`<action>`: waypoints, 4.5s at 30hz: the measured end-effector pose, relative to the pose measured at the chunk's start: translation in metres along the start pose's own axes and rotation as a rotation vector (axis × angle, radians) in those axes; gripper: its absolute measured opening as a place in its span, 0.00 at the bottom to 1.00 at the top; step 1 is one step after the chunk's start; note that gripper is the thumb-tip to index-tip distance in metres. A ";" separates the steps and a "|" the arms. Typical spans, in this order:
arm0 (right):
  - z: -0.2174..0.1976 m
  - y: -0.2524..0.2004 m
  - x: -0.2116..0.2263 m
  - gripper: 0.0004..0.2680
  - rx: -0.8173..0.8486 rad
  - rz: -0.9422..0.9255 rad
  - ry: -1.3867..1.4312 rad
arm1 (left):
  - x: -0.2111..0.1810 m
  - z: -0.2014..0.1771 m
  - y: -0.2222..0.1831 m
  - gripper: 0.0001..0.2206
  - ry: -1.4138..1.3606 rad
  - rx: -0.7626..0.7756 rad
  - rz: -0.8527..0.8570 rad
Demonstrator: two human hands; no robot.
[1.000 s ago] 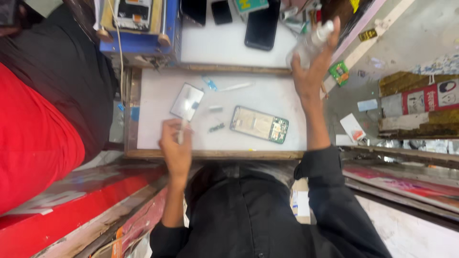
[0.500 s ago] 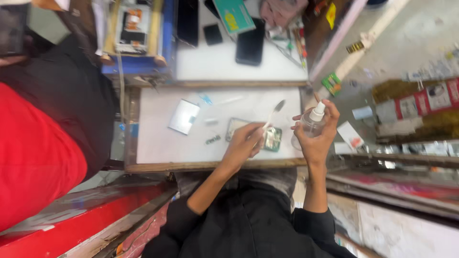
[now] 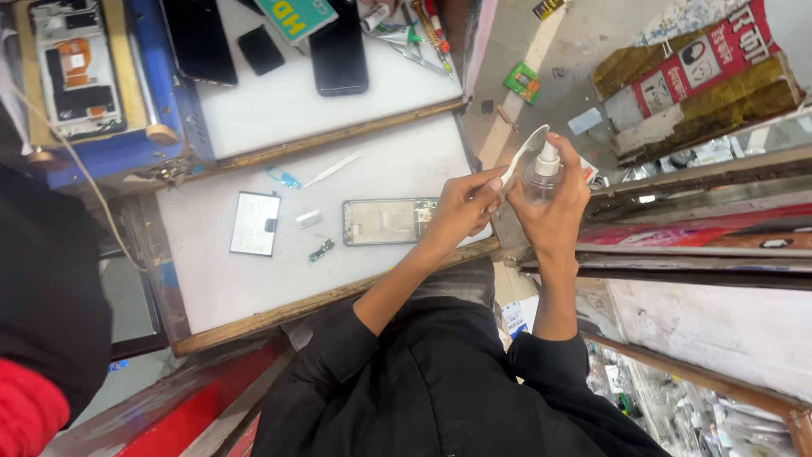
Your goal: The person cleans a small electronic component with a spray and toothbrush, then places it into a disassembled smartphone chassis. The person then picks up a black smartphone and removes its protective plastic wrap.
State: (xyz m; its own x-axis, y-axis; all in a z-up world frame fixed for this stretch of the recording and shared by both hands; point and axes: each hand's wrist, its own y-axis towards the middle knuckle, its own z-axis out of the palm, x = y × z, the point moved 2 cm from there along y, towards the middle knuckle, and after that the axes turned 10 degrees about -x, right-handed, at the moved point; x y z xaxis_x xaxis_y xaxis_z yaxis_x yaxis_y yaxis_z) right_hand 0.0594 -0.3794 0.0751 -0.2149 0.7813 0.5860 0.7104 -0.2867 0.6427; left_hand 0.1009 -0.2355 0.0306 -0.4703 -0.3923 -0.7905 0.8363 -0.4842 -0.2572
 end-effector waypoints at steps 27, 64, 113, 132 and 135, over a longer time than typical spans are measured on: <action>-0.002 -0.002 -0.012 0.27 -0.074 0.053 0.007 | 0.009 -0.002 0.015 0.21 -0.006 0.043 -0.035; 0.144 0.001 0.030 0.14 0.231 0.037 0.255 | 0.075 -0.212 -0.335 0.18 1.142 -2.271 0.497; 0.110 -0.047 0.128 0.08 -0.106 0.273 0.943 | -0.067 -0.062 -0.186 0.25 0.946 -0.818 0.985; 0.106 -0.047 0.141 0.06 -0.146 0.170 0.758 | -0.068 -0.067 -0.179 0.26 0.966 -0.822 0.969; 0.103 -0.045 0.139 0.05 -0.171 0.149 0.745 | -0.069 -0.063 -0.182 0.27 1.006 -0.818 0.952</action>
State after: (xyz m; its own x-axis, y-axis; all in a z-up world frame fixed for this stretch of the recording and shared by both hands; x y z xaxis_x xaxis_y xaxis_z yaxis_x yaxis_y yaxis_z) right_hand 0.0669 -0.2005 0.0769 -0.5620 0.1662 0.8103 0.6671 -0.4880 0.5628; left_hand -0.0014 -0.0706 0.0967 0.3745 0.5160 -0.7704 0.7763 0.2800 0.5648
